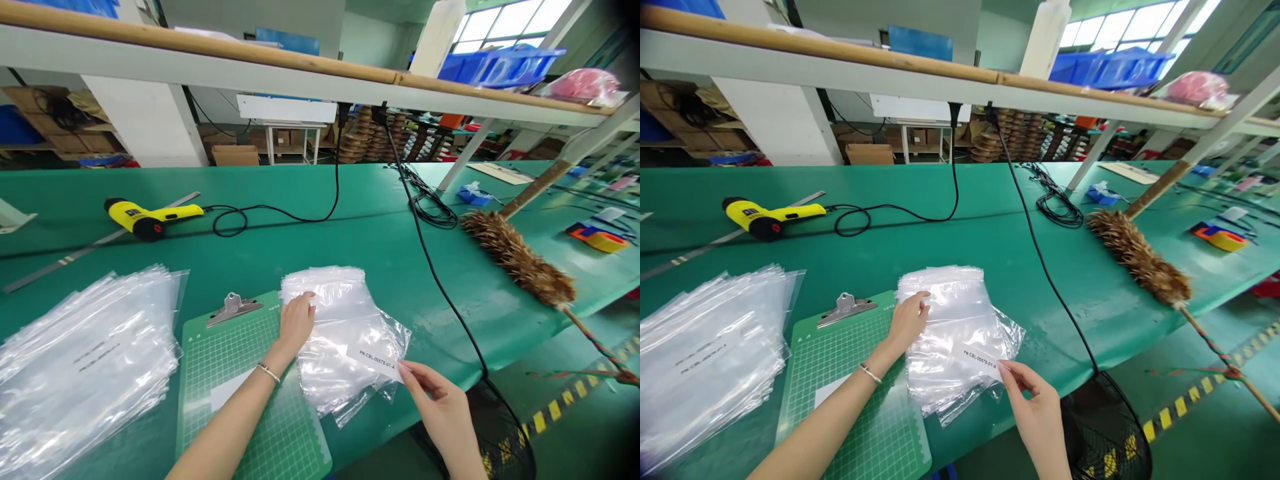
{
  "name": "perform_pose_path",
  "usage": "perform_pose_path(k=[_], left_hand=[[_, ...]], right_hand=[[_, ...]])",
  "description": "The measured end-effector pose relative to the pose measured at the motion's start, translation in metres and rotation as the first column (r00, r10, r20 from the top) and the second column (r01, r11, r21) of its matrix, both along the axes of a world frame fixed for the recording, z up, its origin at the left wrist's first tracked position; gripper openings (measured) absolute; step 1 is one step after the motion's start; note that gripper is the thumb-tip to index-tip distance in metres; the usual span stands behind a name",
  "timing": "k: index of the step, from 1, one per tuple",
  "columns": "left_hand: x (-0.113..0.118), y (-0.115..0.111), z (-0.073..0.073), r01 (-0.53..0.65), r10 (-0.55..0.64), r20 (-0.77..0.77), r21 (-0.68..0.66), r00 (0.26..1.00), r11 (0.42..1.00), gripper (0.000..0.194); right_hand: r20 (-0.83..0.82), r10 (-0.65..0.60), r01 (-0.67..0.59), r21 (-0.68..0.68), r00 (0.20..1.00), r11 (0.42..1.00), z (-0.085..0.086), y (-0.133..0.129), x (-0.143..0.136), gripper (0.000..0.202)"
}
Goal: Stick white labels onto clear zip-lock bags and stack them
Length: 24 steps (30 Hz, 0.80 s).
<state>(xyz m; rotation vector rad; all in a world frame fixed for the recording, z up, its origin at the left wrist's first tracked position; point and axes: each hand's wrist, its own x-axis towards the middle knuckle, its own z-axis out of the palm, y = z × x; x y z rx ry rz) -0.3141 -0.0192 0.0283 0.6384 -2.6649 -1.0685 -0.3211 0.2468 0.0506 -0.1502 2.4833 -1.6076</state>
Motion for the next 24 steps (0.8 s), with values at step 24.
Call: perform_pose_path(k=[24], left_hand=[[0.184, -0.098, -0.008, 0.121, -0.023, 0.267, -0.356, 0.963, 0.927, 0.047]], right_hand=[[0.126, -0.061, 0.067, -0.041, 0.99, 0.997, 0.018, -0.085, 0.043, 0.03]])
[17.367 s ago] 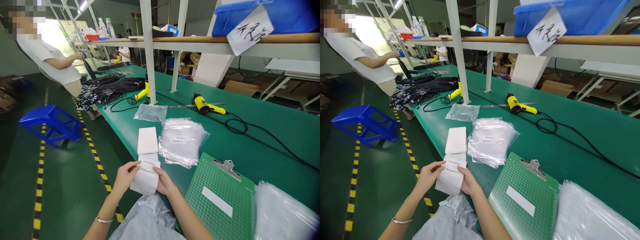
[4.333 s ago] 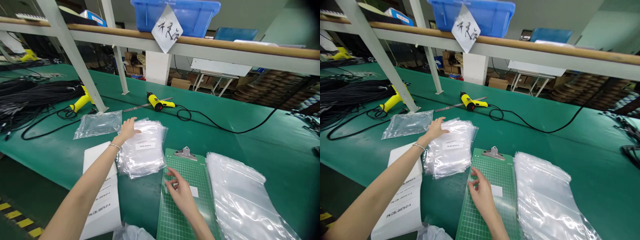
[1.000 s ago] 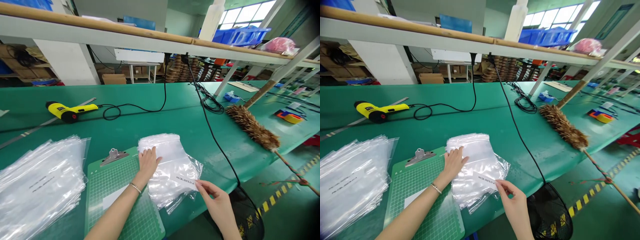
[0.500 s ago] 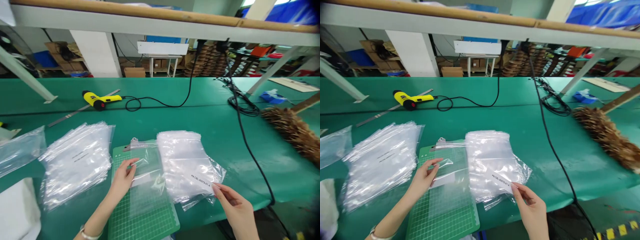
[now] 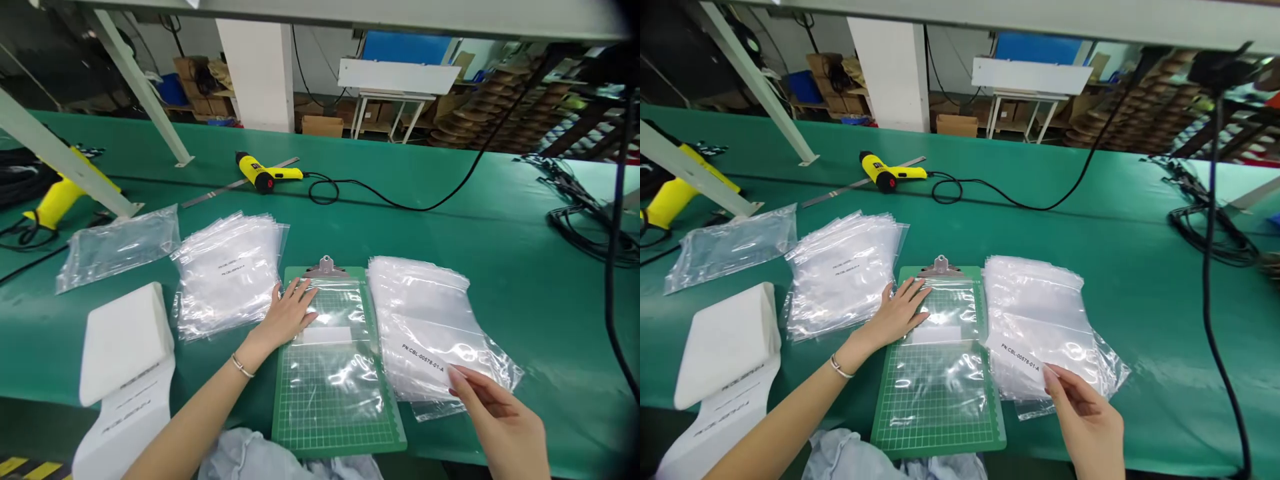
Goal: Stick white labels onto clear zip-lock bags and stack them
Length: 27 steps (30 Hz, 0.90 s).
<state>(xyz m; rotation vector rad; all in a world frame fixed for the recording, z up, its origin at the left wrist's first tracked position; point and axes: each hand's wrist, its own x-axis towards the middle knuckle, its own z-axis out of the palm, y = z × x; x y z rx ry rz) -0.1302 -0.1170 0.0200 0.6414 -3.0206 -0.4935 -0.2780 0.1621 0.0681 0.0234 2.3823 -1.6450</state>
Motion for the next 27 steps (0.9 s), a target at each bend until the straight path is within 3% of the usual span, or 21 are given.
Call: perform_pose_path(k=[7, 13, 20, 27], left_hand=[[0.013, -0.011, 0.01, 0.005, -0.006, 0.01, 0.099, 1.0, 0.995, 0.061], [0.03, -0.022, 0.013, 0.024, -0.036, 0.044, 0.245, 0.998, 0.969, 0.091], [0.03, -0.026, 0.005, 0.027, -0.047, 0.071, 0.262, 0.996, 0.965, 0.094], [0.031, -0.028, 0.005, 0.047, -0.074, 0.097, 0.25, 0.993, 0.967, 0.101]], right_hand=[[-0.064, -0.032, 0.033, 0.01, 0.997, 0.999, 0.005, -0.012, 0.014, 0.028], [-0.012, 0.087, -0.087, 0.037, 0.996, 0.996, -0.002, -0.013, 0.008, 0.031], [0.251, 0.31, -0.252, -0.236, 0.917, 0.938, -0.019, -0.05, 0.038, 0.033], [0.354, 0.35, -0.255, -0.289, 0.867, 0.923, -0.037, -0.067, 0.053, 0.033]])
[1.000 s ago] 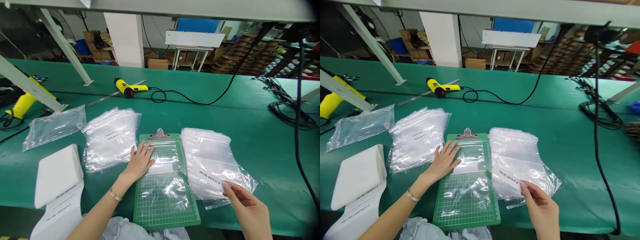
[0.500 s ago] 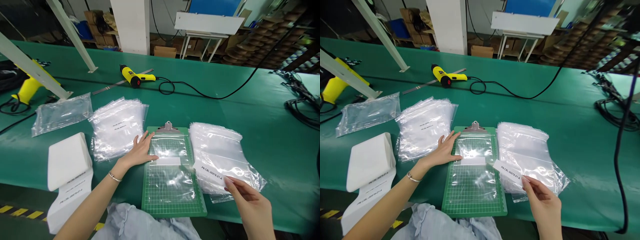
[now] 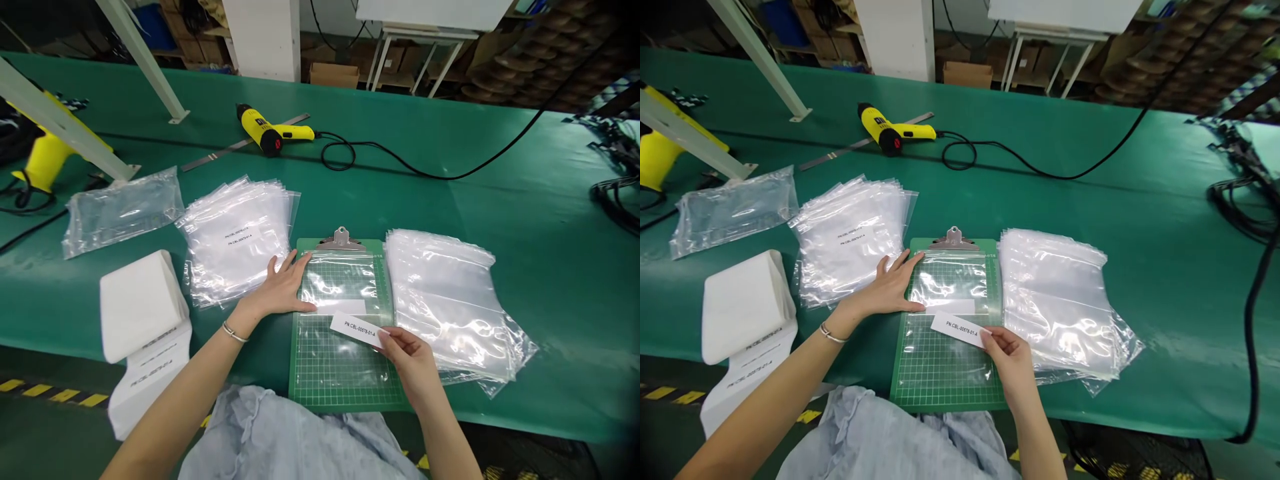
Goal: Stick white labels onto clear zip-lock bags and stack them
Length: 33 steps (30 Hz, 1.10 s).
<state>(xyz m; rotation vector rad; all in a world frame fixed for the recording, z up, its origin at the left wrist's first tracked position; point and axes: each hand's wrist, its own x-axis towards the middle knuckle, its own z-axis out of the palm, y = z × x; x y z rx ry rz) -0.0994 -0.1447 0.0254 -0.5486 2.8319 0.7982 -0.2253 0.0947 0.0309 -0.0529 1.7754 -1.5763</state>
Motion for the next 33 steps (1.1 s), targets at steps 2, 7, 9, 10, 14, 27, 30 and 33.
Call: perform_pose_path(k=[2, 7, 9, 10, 14, 27, 30, 33], left_hand=[[0.0, 0.001, -0.001, -0.003, 0.003, 0.005, -0.004, 1.0, 1.0, 0.102], [0.0, 0.003, -0.002, -0.009, 0.01, 0.004, -0.015, 1.0, 1.0, 0.101], [0.0, 0.004, -0.002, -0.009, 0.009, 0.0, -0.026, 1.0, 1.0, 0.101], [0.0, 0.004, -0.002, -0.009, 0.009, -0.002, -0.031, 1.0, 0.999, 0.101], [0.0, 0.005, -0.005, -0.018, 0.017, -0.015, -0.051, 1.0, 0.999, 0.101], [-0.001, 0.004, -0.005, -0.007, 0.007, -0.003, -0.074, 1.0, 0.997, 0.101], [-0.001, 0.004, -0.004, -0.006, 0.006, 0.0, -0.074, 1.0, 0.997, 0.101], [-0.002, 0.004, -0.004, 0.0, 0.001, 0.003, -0.088, 1.0, 0.996, 0.103]], right_hand=[[-0.001, -0.005, 0.005, 0.009, 1.0, 1.0, -0.003, 0.001, -0.002, 0.034], [-0.029, -0.008, 0.009, 0.026, 1.0, 1.0, -0.006, 0.003, -0.005, 0.037], [-0.046, 0.004, -0.002, 0.039, 0.999, 0.999, -0.005, 0.003, -0.005, 0.035], [-0.056, 0.012, -0.01, 0.047, 0.998, 0.999, -0.004, 0.003, -0.005, 0.035], [-0.096, 0.05, -0.043, 0.068, 0.994, 0.997, 0.001, 0.004, -0.004, 0.034], [-0.132, 0.113, -0.098, 0.113, 0.985, 0.989, 0.005, 0.003, 0.003, 0.034], [-0.13, 0.114, -0.099, 0.117, 0.985, 0.988, 0.001, 0.004, 0.002, 0.035], [-0.126, 0.11, -0.096, 0.111, 0.986, 0.989, -0.002, 0.005, 0.002, 0.034]])
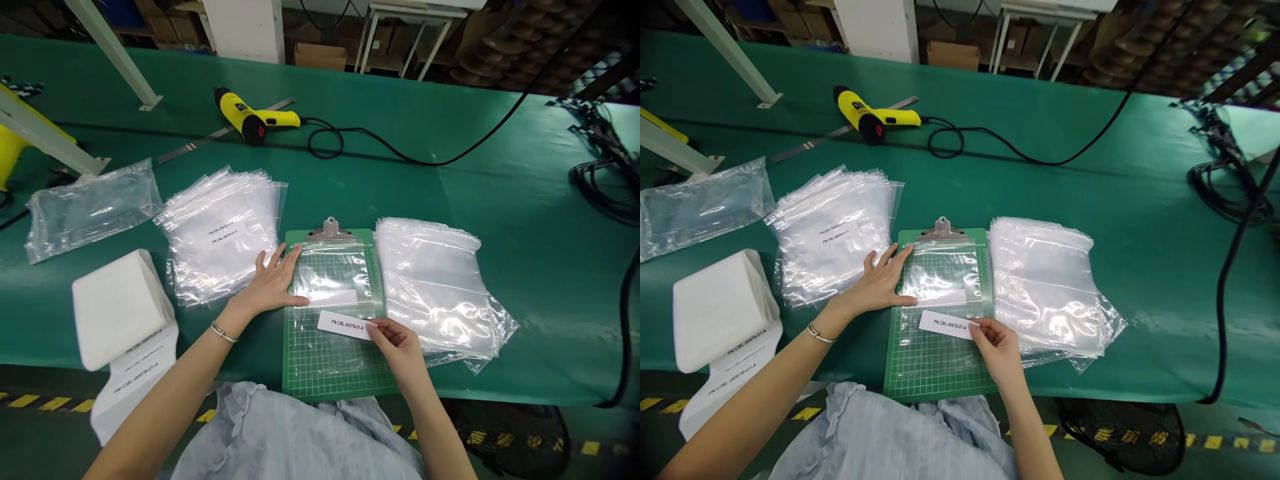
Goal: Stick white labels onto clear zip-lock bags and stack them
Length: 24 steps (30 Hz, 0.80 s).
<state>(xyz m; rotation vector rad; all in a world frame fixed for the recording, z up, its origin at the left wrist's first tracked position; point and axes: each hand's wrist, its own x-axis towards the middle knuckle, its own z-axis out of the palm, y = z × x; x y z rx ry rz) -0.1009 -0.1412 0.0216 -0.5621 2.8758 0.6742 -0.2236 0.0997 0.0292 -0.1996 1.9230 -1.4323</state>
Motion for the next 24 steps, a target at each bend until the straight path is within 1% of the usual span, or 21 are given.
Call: perform_pose_path(k=[6, 10, 18, 24], left_hand=[[0.0, -0.003, -0.003, 0.064, -0.062, 0.048, -0.036, 0.997, 0.997, 0.104], [0.001, -0.005, -0.003, 0.081, -0.077, 0.081, -0.049, 0.994, 0.996, 0.109], [0.0, -0.002, 0.002, 0.114, -0.101, 0.157, -0.071, 0.982, 0.991, 0.115], [-0.001, -0.002, 0.004, 0.124, -0.11, 0.161, -0.081, 0.981, 0.989, 0.112]], right_hand=[[-0.001, -0.017, 0.017, -0.011, 1.0, 1.0, -0.002, 0.0, 0.0, 0.034], [0.007, -0.027, 0.027, -0.008, 1.0, 1.0, -0.003, 0.001, -0.001, 0.034], [0.074, -0.034, 0.035, -0.015, 0.997, 0.999, -0.01, 0.005, -0.008, 0.034], [0.121, -0.064, 0.069, -0.033, 0.991, 0.997, -0.012, 0.007, -0.007, 0.031]])
